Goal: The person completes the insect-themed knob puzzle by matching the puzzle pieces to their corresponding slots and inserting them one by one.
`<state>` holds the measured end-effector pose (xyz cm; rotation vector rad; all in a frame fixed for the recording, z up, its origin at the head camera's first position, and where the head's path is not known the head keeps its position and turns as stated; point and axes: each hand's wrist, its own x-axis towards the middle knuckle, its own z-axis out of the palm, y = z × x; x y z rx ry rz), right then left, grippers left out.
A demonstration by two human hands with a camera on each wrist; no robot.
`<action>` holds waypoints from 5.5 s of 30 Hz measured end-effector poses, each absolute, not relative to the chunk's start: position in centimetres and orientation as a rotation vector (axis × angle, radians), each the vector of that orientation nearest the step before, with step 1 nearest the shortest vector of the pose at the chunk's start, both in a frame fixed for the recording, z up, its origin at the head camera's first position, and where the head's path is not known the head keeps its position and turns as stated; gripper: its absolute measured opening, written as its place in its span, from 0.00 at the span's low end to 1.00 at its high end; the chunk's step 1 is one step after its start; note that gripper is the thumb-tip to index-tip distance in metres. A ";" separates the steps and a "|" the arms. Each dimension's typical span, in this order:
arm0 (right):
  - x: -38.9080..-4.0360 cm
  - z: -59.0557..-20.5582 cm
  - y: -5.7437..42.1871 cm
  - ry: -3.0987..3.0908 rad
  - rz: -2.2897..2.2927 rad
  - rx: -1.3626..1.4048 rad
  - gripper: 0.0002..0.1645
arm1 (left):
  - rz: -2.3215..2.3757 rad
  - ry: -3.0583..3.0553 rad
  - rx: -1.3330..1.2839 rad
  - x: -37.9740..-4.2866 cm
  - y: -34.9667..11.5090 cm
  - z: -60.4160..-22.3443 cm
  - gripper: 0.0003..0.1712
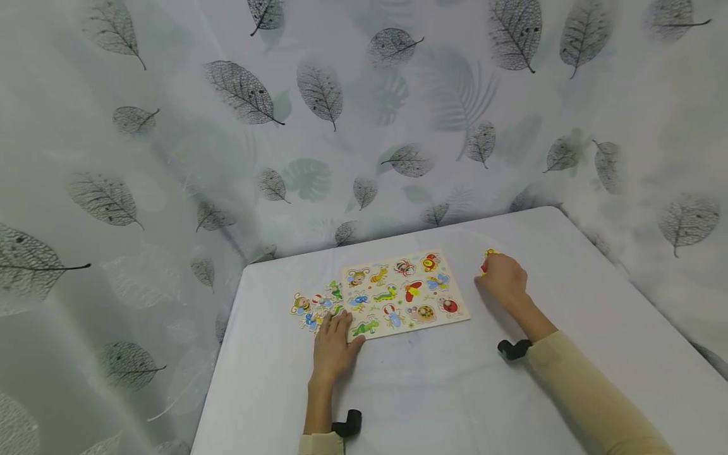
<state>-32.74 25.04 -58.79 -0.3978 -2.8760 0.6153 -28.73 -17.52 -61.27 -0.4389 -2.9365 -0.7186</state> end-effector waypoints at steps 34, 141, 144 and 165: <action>-32.3 -60.2 27.9 -2.833 0.821 -0.309 0.09 | -0.704 -2.938 -0.449 -29.1 -17.7 -62.0 0.38; -34.1 -59.5 20.1 -2.725 1.045 0.096 0.05 | -0.734 -2.919 -0.423 -28.9 -17.5 -61.5 0.37; -34.2 -59.5 19.6 -2.729 1.045 0.124 0.06 | -0.724 -2.928 -0.420 -28.9 -17.5 -61.5 0.38; -34.9 -59.7 17.4 -2.778 1.049 0.204 0.08 | -0.729 -2.949 -0.414 -28.9 -17.6 -61.3 0.38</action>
